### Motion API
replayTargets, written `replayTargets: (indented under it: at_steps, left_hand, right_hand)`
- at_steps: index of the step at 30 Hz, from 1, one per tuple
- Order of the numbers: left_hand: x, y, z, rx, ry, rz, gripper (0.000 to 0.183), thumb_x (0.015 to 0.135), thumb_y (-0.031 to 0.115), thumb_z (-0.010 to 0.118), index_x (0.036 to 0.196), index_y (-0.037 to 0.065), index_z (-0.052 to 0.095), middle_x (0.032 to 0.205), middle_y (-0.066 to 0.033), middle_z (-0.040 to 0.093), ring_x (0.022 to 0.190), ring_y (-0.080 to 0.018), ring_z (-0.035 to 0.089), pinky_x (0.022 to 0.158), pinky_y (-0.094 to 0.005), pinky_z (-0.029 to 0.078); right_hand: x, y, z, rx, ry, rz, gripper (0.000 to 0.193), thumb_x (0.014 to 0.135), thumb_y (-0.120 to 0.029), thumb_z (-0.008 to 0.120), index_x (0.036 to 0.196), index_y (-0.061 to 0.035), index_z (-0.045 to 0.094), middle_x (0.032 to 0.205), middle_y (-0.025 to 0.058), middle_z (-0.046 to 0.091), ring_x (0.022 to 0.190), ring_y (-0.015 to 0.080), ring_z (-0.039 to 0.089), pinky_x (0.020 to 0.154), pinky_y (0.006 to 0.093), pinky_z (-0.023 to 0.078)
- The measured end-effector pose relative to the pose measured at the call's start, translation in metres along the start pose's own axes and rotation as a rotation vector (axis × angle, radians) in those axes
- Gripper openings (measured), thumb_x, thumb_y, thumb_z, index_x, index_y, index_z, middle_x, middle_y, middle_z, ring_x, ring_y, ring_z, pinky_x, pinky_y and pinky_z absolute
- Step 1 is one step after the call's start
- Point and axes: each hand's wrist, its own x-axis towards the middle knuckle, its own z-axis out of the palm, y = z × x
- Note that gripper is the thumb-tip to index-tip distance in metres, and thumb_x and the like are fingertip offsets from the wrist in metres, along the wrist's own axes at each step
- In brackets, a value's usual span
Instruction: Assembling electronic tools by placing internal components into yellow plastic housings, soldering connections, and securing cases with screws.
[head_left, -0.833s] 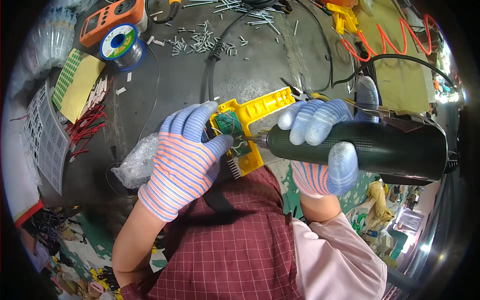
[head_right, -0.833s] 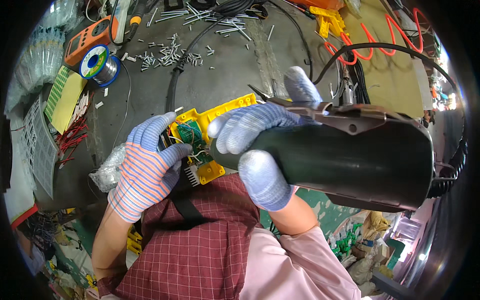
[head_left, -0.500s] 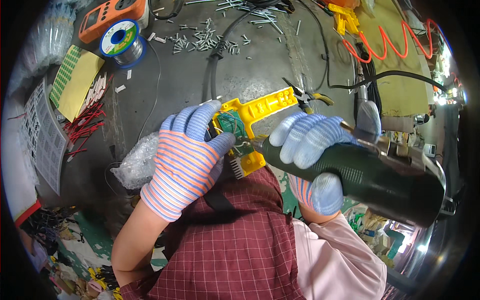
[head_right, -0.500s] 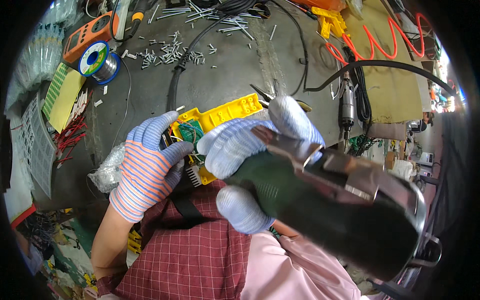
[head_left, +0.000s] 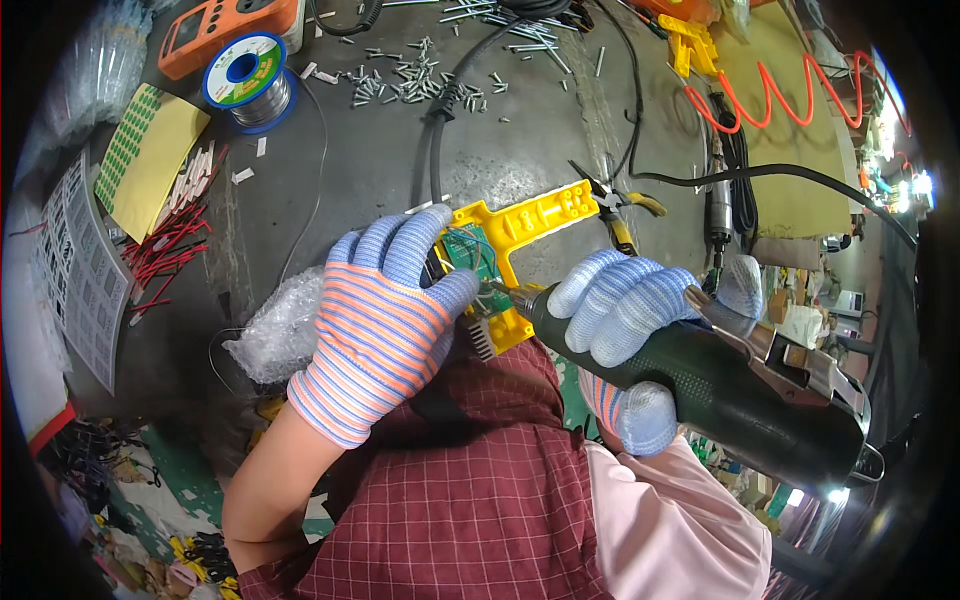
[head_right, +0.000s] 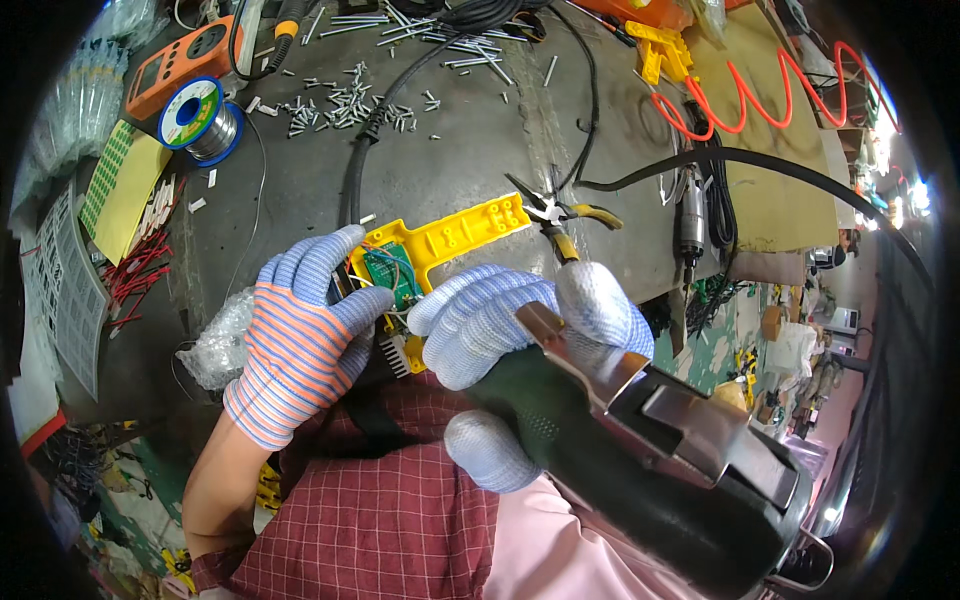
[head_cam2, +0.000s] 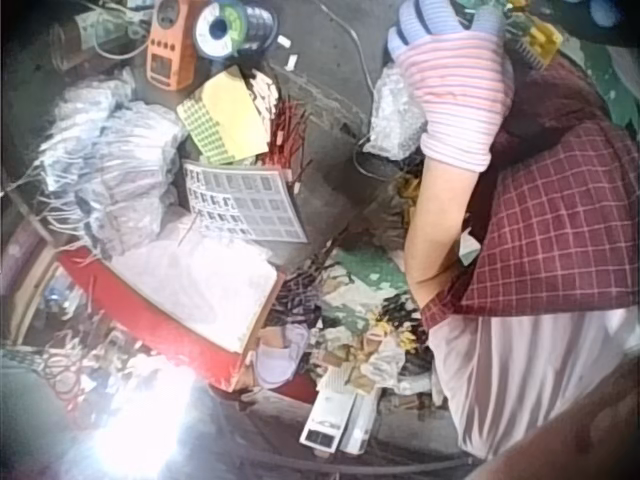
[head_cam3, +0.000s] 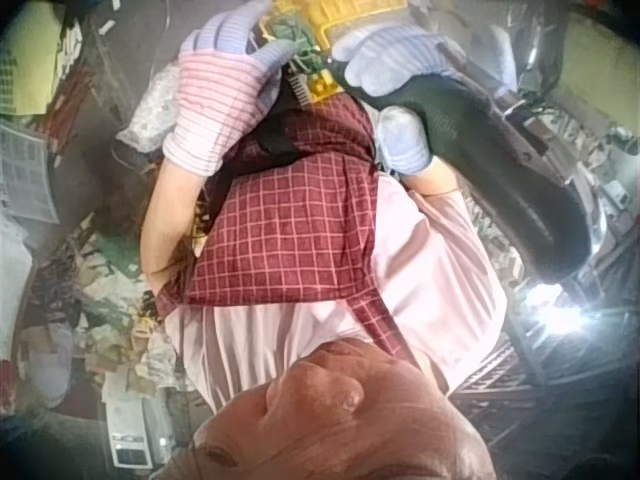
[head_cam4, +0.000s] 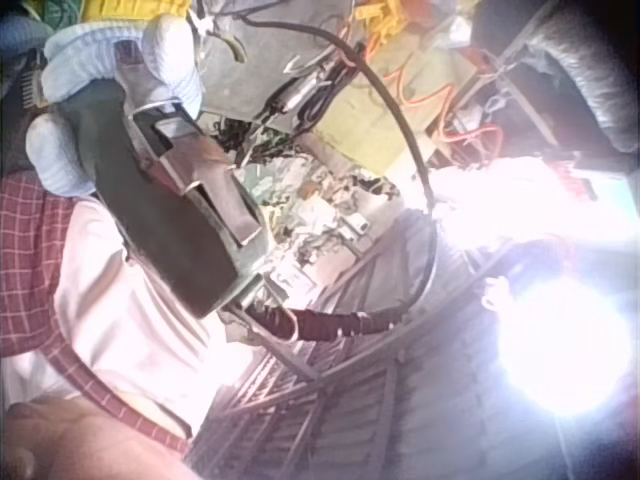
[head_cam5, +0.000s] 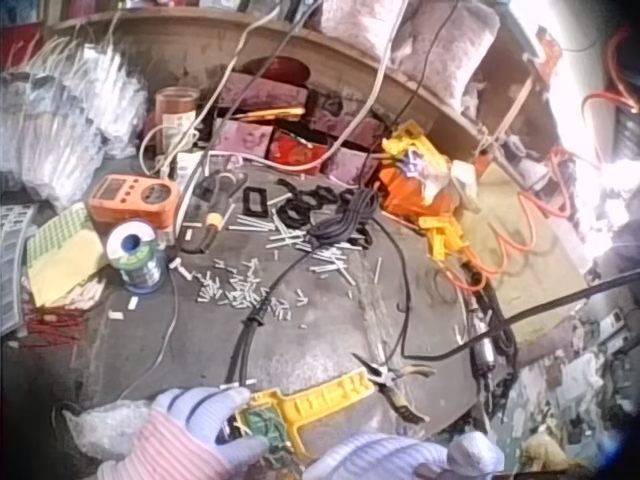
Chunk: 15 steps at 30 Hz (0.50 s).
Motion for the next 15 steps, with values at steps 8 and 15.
replayTargets:
  at_steps: [8,15]
  left_hand:
    - [-0.001,0.001,-0.001,-0.002,-0.011,-0.005,0.043,0.064,0.009,0.076,0.106,0.02,0.072,0.136,-0.0159,0.054,0.119,-0.0367,0.054,0.099,-0.0475,0.042]
    - [0.0,0.002,-0.001,0.0,0.011,0.002,0.042,0.064,0.008,0.075,0.104,0.018,0.072,0.135,-0.0172,0.054,0.117,-0.0372,0.054,0.099,-0.0477,0.042]
  right_hand:
    - [-0.023,-0.008,0.0,0.007,0.085,-0.095,0.039,0.087,-0.045,0.073,0.085,-0.0076,0.062,0.084,0.0039,0.059,0.078,0.0234,0.061,0.078,0.041,0.05]
    - [-0.025,-0.005,0.003,0.014,0.148,-0.171,0.038,0.087,-0.045,0.073,0.085,-0.0077,0.063,0.085,0.0038,0.059,0.078,0.0232,0.061,0.079,0.0415,0.05]
